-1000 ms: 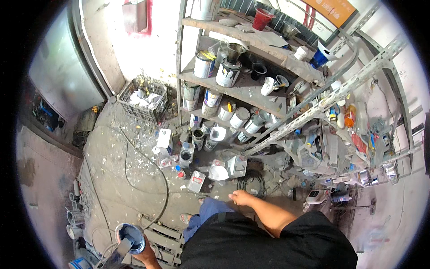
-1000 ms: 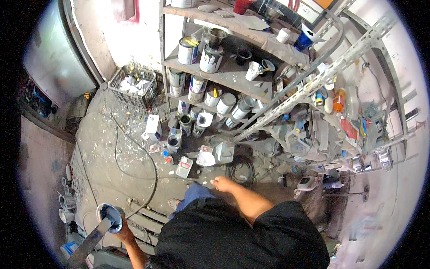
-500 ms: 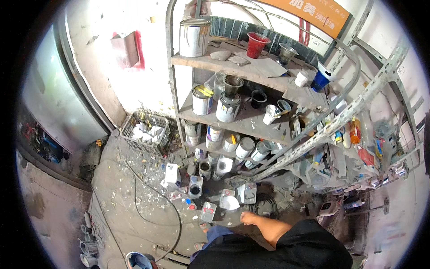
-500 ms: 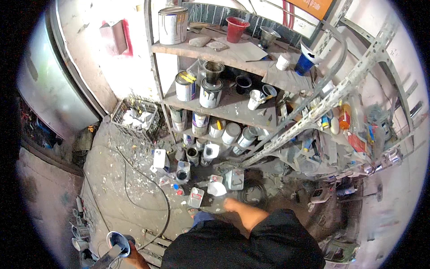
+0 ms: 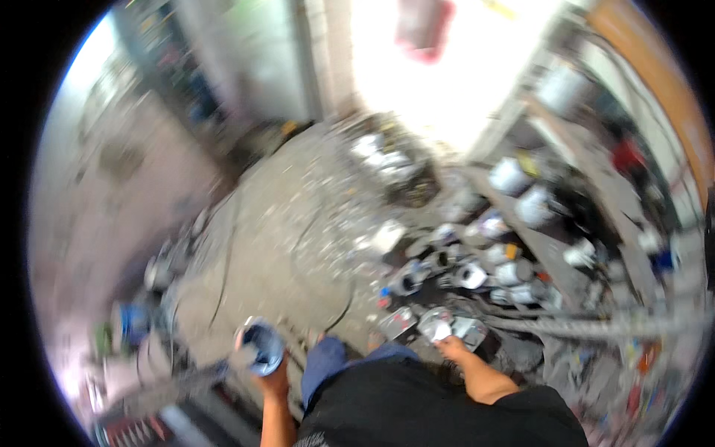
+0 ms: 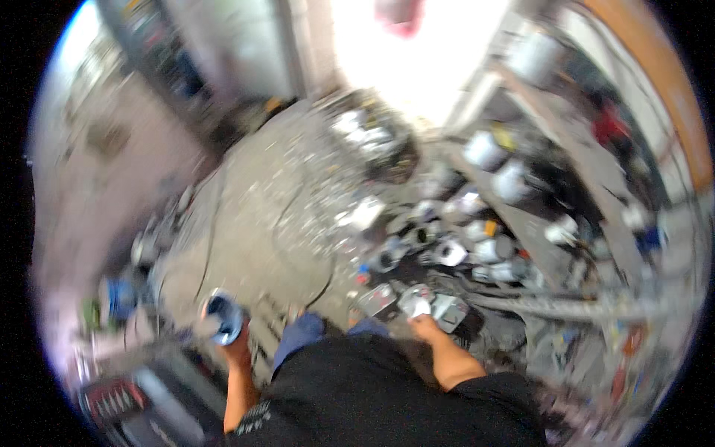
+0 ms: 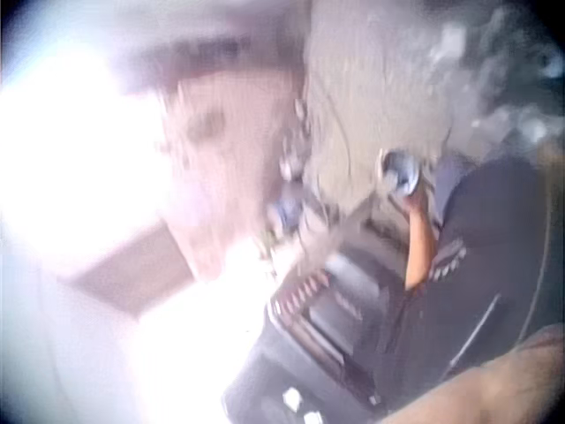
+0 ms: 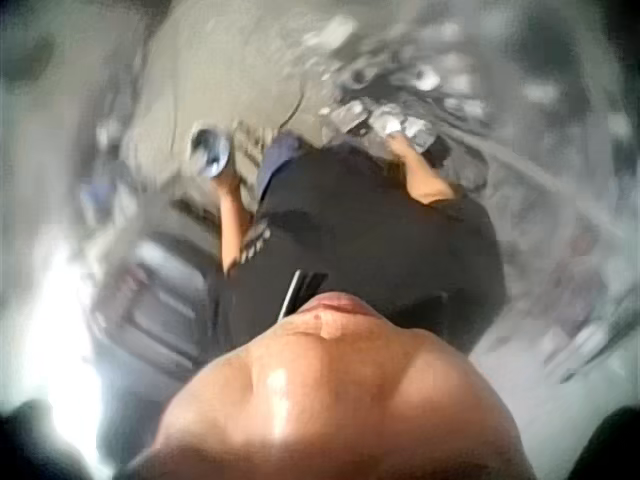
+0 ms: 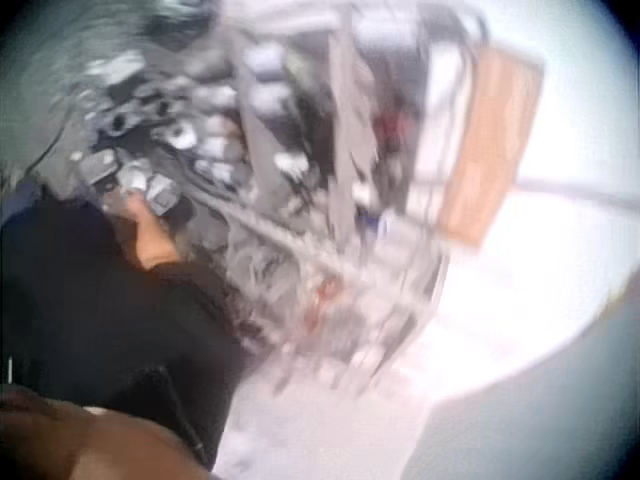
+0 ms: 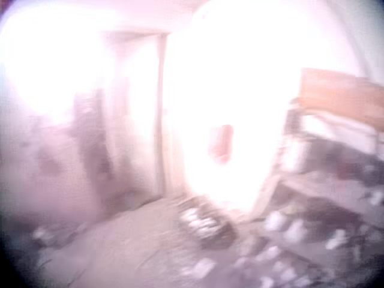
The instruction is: The person mixes a gray liquid in a small can using a metal stirrer. They walk to a shelf, pick up a second can, and pour its contents into the first can. They then return to the car and continue stirring the mixture.
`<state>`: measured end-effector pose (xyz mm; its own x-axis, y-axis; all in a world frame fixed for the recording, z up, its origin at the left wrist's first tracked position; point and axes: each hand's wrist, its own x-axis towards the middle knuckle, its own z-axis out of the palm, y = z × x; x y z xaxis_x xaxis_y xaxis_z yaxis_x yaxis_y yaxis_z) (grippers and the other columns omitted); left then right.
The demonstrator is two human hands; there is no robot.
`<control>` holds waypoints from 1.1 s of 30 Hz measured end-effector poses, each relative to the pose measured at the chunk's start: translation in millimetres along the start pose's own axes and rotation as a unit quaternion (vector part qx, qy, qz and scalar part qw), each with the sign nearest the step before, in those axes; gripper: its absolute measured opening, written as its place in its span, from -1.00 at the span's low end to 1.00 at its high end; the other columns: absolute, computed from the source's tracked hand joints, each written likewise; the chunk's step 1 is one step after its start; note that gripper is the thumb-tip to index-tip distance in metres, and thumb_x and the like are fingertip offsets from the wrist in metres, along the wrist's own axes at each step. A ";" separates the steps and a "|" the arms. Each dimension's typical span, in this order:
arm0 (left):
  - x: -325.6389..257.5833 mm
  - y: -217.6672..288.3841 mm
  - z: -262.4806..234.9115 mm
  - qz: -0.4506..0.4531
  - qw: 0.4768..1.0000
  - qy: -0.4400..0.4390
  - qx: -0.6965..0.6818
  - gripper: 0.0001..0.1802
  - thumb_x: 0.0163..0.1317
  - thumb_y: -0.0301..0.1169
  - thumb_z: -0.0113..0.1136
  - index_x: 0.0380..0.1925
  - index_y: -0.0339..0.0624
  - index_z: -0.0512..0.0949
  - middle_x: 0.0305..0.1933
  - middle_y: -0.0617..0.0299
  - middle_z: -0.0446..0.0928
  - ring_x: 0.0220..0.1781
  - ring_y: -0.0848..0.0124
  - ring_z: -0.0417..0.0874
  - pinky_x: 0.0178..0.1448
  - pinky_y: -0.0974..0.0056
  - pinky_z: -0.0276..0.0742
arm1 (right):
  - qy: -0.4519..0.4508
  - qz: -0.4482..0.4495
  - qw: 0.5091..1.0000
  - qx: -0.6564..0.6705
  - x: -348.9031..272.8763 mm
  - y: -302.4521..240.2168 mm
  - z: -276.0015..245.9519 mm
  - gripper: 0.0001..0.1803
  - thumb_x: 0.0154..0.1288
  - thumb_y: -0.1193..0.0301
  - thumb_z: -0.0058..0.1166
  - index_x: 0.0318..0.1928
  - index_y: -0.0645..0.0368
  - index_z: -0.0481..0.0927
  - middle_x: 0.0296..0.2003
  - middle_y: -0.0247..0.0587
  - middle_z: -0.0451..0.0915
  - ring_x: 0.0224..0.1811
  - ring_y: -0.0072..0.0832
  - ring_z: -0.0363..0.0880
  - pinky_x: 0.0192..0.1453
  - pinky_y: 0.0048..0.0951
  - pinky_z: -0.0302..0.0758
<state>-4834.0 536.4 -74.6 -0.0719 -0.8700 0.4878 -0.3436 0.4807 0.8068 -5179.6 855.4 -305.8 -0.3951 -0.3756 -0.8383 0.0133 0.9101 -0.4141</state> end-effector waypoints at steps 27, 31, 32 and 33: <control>241.3 -238.5 -120.3 -0.110 0.991 0.040 0.059 -0.16 -0.12 -0.62 0.34 0.23 -0.27 0.18 0.25 0.08 0.26 0.27 0.24 0.29 0.37 0.19 0.15 | 0.064 -0.198 0.959 -0.192 83.8 -431.6 126.8 -0.77 -0.08 0.66 0.06 -0.33 0.23 0.61 -0.43 -0.20 0.64 -0.39 -0.45 0.59 -0.25 -0.39 0.50; 269.3 -232.3 -101.1 -0.138 0.988 0.053 0.051 -0.16 -0.13 -0.69 0.27 0.24 -0.27 0.17 0.25 0.10 0.25 0.29 0.23 0.27 0.39 0.19 0.09 | -0.036 -0.046 0.988 -0.145 123.0 -377.9 108.4 -0.82 -0.03 0.63 0.14 -0.32 0.31 0.61 -0.44 -0.18 0.64 -0.38 -0.44 0.59 -0.25 -0.43 0.51; 278.6 -225.0 -96.0 -0.148 0.986 0.054 0.058 -0.16 -0.14 -0.71 0.25 0.24 -0.27 0.17 0.25 0.10 0.25 0.28 0.23 0.28 0.38 0.19 0.10 | -0.042 -0.041 0.991 -0.124 113.9 -386.8 108.2 -0.80 -0.03 0.59 0.20 -0.29 0.30 0.62 -0.44 -0.19 0.64 -0.38 -0.46 0.58 -0.24 -0.42 0.50; 289.8 -222.0 -88.9 -0.143 0.987 0.056 0.055 -0.18 -0.13 -0.68 0.25 0.23 -0.29 0.19 0.23 0.08 0.27 0.26 0.22 0.29 0.38 0.16 0.10 | -0.059 -0.036 0.988 -0.136 120.9 -384.2 104.4 -0.81 -0.01 0.57 0.20 -0.30 0.30 0.62 -0.44 -0.20 0.63 -0.38 -0.46 0.57 -0.23 -0.42 0.49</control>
<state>-4695.3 187.3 -82.7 0.1437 -0.9479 0.2843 -0.4358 0.1973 0.8781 -5136.6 442.0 -285.1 -0.2767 -0.4442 -0.8521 -0.2648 0.8877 -0.3767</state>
